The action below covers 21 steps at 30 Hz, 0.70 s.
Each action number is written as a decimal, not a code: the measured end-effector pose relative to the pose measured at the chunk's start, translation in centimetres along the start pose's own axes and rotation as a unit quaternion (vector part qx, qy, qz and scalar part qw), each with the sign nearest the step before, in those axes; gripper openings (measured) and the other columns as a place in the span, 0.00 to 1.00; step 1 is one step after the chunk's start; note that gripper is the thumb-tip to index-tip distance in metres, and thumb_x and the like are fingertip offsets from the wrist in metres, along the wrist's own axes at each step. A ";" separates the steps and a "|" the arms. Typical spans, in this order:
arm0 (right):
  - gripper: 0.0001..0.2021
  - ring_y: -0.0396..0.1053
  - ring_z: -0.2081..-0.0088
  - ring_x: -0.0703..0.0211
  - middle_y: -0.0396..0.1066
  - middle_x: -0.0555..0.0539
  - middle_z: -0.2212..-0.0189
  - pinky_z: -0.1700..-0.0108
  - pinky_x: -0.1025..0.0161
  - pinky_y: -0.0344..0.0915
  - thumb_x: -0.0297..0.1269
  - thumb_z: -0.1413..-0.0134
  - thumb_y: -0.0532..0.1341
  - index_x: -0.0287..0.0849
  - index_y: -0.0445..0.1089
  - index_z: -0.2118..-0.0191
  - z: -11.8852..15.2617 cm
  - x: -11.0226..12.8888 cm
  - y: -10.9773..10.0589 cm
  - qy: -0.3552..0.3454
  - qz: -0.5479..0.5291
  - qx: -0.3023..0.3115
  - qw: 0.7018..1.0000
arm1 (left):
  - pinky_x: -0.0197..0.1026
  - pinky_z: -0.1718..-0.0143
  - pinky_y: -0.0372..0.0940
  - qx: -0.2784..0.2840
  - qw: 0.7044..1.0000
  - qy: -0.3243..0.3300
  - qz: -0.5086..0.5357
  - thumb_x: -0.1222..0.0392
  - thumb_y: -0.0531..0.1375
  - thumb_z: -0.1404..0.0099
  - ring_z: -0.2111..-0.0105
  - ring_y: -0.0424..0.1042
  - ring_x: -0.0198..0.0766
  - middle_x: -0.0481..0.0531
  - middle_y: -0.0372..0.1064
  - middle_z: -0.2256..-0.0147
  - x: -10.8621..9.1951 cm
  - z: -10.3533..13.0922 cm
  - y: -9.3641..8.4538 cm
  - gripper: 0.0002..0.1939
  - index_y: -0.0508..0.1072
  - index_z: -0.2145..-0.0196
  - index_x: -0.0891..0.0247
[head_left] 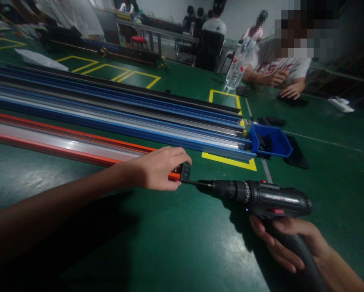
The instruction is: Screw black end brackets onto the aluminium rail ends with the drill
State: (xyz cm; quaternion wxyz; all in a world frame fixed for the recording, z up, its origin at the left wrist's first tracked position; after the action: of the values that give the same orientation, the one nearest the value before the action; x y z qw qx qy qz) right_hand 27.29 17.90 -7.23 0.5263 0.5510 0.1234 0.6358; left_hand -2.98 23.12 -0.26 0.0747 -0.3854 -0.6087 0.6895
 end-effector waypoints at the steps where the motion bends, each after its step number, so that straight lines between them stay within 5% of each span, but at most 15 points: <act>1: 0.14 0.52 0.89 0.74 0.70 0.48 0.76 0.82 0.71 0.66 0.40 0.39 0.63 0.33 0.78 0.59 0.0 0.0 0.0 0.003 0.000 -0.004 1.000 | 0.46 0.49 0.64 -0.001 1.000 0.000 0.000 0.57 0.64 0.38 0.52 0.70 0.45 0.56 0.69 0.49 0.0 0.0 0.0 0.24 0.68 0.45 0.60; 21: 0.13 0.57 0.87 0.74 0.71 0.47 0.72 0.80 0.71 0.68 0.39 0.38 0.63 0.32 0.78 0.58 -0.1 0.2 0.1 0.005 -0.014 0.021 1.000 | 0.45 0.49 0.63 -0.001 1.000 0.001 -0.007 0.59 0.64 0.39 0.52 0.71 0.45 0.55 0.69 0.50 -0.1 0.0 -0.1 0.24 0.69 0.45 0.62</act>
State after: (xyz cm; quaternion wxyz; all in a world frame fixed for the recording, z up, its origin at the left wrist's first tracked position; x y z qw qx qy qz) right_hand 27.20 18.02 -7.07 0.5227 0.5567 0.1471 0.6287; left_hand -2.92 23.13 -0.15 0.0795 -0.3818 -0.6122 0.6879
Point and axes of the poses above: each hand's wrist, its own z-axis away from the middle knuckle, its own y-axis out of the palm, x = y × z, the point moved 7 cm from there along -z, towards the middle knuckle
